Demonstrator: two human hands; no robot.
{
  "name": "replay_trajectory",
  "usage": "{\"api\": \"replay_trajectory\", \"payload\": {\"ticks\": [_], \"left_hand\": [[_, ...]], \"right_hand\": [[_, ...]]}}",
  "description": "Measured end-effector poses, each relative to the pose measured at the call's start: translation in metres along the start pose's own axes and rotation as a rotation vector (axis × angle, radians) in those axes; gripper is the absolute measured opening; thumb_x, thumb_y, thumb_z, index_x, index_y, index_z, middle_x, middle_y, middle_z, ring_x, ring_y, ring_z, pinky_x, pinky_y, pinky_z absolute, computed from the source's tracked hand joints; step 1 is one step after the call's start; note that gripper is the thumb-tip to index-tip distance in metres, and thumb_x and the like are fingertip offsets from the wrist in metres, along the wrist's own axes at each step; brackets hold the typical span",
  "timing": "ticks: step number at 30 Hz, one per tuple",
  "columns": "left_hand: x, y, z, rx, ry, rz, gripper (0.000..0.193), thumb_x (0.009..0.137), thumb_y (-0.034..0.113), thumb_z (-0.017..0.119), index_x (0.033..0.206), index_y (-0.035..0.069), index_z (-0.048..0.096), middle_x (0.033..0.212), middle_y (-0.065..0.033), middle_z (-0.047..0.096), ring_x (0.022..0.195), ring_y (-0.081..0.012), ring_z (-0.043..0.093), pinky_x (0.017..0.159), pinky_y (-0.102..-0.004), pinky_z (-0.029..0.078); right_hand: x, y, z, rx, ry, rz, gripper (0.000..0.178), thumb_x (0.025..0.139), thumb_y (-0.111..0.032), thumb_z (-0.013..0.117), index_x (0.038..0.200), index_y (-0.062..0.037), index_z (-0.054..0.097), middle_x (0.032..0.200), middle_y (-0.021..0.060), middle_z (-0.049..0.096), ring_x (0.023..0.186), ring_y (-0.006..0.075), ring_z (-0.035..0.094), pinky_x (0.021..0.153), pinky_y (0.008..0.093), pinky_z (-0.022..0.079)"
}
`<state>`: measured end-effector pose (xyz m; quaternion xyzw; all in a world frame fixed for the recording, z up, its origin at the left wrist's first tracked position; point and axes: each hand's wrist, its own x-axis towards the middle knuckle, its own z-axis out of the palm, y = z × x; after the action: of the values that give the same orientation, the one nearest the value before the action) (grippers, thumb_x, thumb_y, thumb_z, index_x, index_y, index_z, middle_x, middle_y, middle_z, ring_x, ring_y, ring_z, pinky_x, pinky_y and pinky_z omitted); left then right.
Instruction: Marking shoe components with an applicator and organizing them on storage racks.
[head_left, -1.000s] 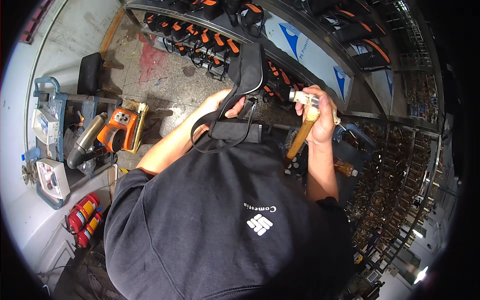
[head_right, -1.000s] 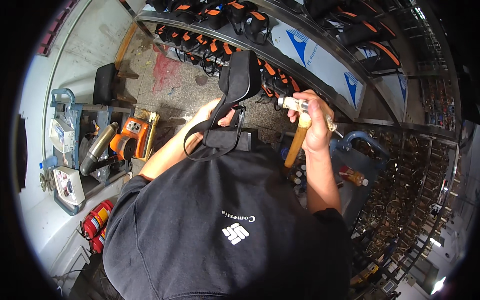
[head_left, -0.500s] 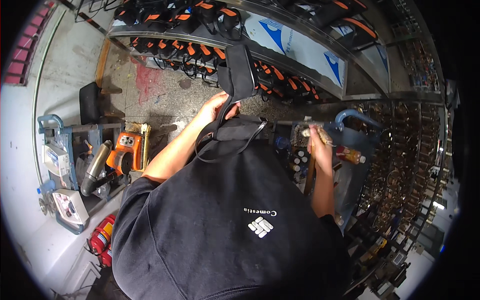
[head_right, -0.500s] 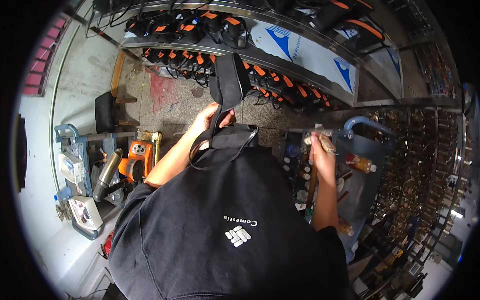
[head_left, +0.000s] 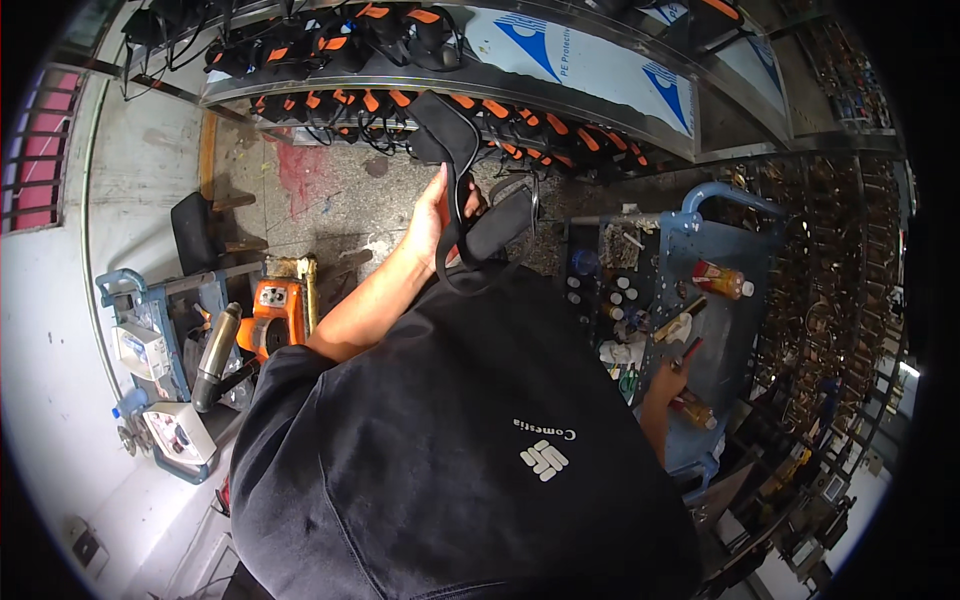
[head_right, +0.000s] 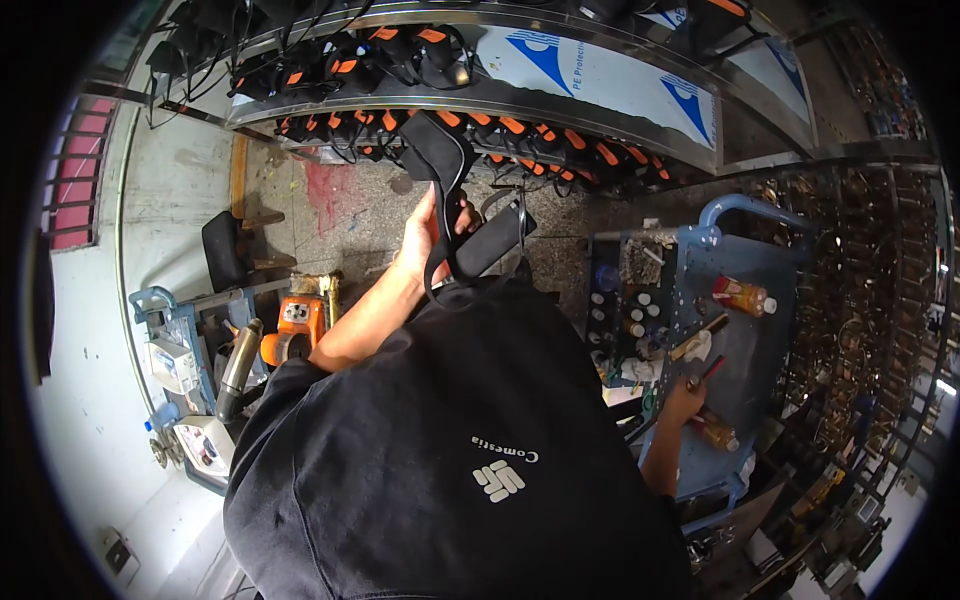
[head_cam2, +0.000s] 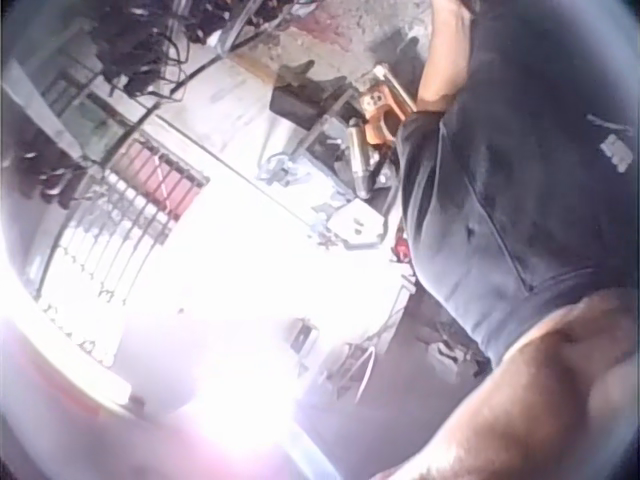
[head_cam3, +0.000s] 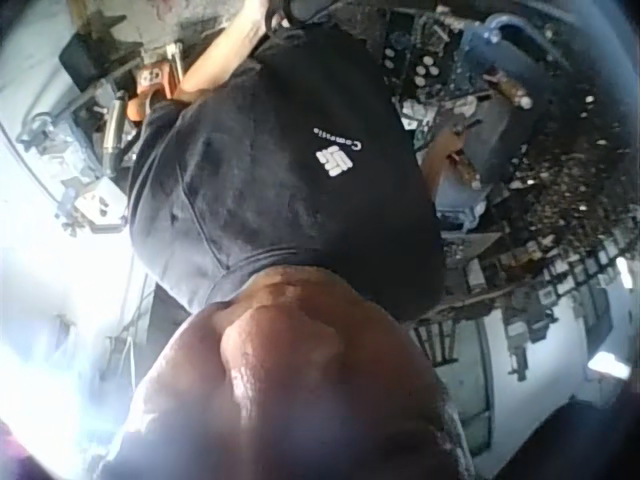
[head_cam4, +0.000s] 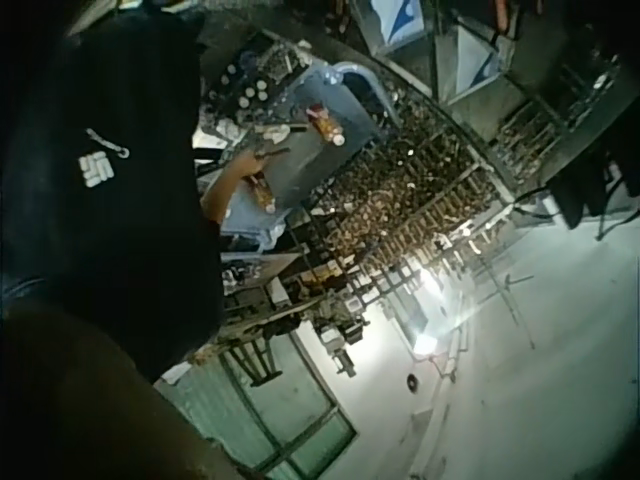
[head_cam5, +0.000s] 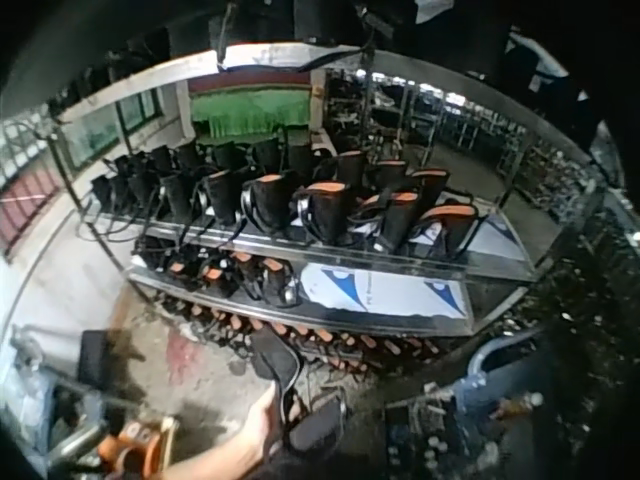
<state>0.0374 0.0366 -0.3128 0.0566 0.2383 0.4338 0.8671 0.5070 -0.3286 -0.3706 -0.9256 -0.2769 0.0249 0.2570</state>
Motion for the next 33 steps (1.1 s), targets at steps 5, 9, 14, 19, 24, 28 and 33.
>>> {"api": "replay_trajectory", "payload": {"ticks": [5,9,14,19,24,28,33], "left_hand": [[-0.004,0.014,-0.018,-0.146,0.057,0.045,0.045,0.102,0.054,0.05,0.093,0.012,0.059,0.066,-0.0035,0.051,0.065,-0.0173,0.051,0.065,-0.0313,0.042],[-0.032,0.047,-0.054,-0.203,0.149,0.175,0.046,0.101,0.057,0.052,0.089,0.013,0.059,0.063,-0.003,0.051,0.061,-0.0179,0.051,0.064,-0.0318,0.042],[-0.069,0.095,-0.155,-0.285,0.26,0.326,0.049,0.098,0.059,0.054,0.081,0.014,0.059,0.059,-0.0029,0.051,0.056,-0.0191,0.051,0.059,-0.0334,0.044],[-0.155,0.156,-0.272,-0.369,0.417,0.552,0.052,0.098,0.06,0.054,0.075,0.014,0.058,0.056,-0.0035,0.05,0.052,-0.0199,0.053,0.054,-0.0348,0.046],[-0.218,0.187,-0.371,-0.581,0.558,0.71,0.049,0.099,0.056,0.052,0.075,0.014,0.056,0.054,-0.004,0.051,0.046,-0.0209,0.051,0.047,-0.0336,0.044],[-0.263,0.207,-0.432,-0.737,0.486,0.825,0.046,0.099,0.051,0.051,0.073,0.013,0.056,0.055,-0.0047,0.053,0.046,-0.0209,0.052,0.049,-0.0341,0.047],[-0.304,0.231,-0.486,-0.745,0.339,0.926,0.041,0.099,0.044,0.05,0.074,0.012,0.056,0.061,-0.0071,0.057,0.053,-0.024,0.058,0.056,-0.037,0.053]], "right_hand": [[0.005,-0.019,0.01,0.042,-0.154,0.079,0.031,0.086,-0.017,0.067,0.111,0.0008,0.069,0.101,0.0176,0.073,0.09,0.0347,0.068,0.083,0.0381,0.052],[0.013,-0.033,0.043,-0.1,-0.193,0.085,0.039,0.087,-0.014,0.066,0.122,0.0024,0.066,0.106,0.0173,0.073,0.092,0.0334,0.068,0.084,0.0369,0.052],[0.017,0.067,0.041,-0.308,-0.018,-0.388,0.049,0.094,-0.016,0.057,0.141,-0.0016,0.056,0.105,0.0153,0.074,0.09,0.0334,0.069,0.085,0.0386,0.052],[-0.016,-0.063,0.101,-0.244,-0.096,-0.565,0.044,0.093,-0.016,0.058,0.134,-0.0016,0.058,0.104,0.0157,0.072,0.09,0.0339,0.068,0.085,0.0395,0.052],[-0.065,-0.141,0.119,-0.229,-0.129,-0.68,0.039,0.092,-0.017,0.06,0.128,-0.0016,0.059,0.103,0.0161,0.07,0.09,0.0344,0.066,0.084,0.0404,0.051],[-0.098,-0.162,0.134,-0.222,-0.121,-0.722,0.035,0.092,-0.017,0.061,0.123,-0.0016,0.061,0.103,0.0164,0.068,0.089,0.0348,0.065,0.084,0.0412,0.051],[-0.131,-0.182,0.149,-0.229,-0.097,-0.768,0.03,0.091,-0.017,0.063,0.116,-0.0016,0.063,0.102,0.0168,0.066,0.089,0.0353,0.064,0.084,0.0421,0.051]]}}
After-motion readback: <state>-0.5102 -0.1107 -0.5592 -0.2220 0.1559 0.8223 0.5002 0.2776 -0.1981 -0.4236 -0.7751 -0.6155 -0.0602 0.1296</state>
